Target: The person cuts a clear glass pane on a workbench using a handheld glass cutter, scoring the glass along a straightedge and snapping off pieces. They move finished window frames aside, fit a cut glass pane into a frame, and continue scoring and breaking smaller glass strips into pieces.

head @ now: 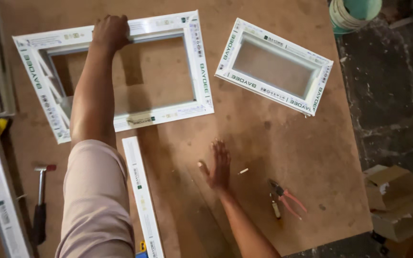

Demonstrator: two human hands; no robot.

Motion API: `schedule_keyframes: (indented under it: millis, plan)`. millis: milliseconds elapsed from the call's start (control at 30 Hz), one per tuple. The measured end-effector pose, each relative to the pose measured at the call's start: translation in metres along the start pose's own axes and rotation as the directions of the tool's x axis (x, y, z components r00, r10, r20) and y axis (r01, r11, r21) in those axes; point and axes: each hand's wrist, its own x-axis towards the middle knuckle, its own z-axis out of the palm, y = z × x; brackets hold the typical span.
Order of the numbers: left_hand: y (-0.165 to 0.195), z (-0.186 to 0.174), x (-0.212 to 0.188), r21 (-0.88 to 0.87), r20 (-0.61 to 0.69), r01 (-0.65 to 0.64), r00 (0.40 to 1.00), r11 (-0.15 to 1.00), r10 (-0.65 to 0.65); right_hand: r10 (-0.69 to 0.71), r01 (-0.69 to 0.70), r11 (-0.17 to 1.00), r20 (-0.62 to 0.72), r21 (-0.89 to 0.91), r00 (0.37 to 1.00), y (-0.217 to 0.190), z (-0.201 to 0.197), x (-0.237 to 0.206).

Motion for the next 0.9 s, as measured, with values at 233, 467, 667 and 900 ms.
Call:
schedule_keyframes:
  millis: [233,467,667,900]
  plan:
    - [0.012,0.057,0.018,0.053,-0.146,0.007,0.989,0.999,0.001,-0.010,0.010,0.999,0.003,0.049,1.000,0.004,-0.005,0.001]
    - [0.051,0.043,-0.058,-0.434,-0.507,0.038,0.815,0.900,-0.279,-0.022,0.022,0.999,-0.004,0.046,1.000,0.002,-0.003,0.004]
    - [0.193,0.062,-0.380,-0.166,-0.481,0.152,0.850,0.974,-0.214,-0.058,0.058,0.998,-0.026,0.016,0.998,0.004,0.001,0.010]
    - [0.336,0.121,-0.691,-0.423,-0.018,0.330,0.928,0.844,-0.372,-0.137,0.137,0.991,-0.002,-0.011,0.991,-0.005,0.011,0.019]
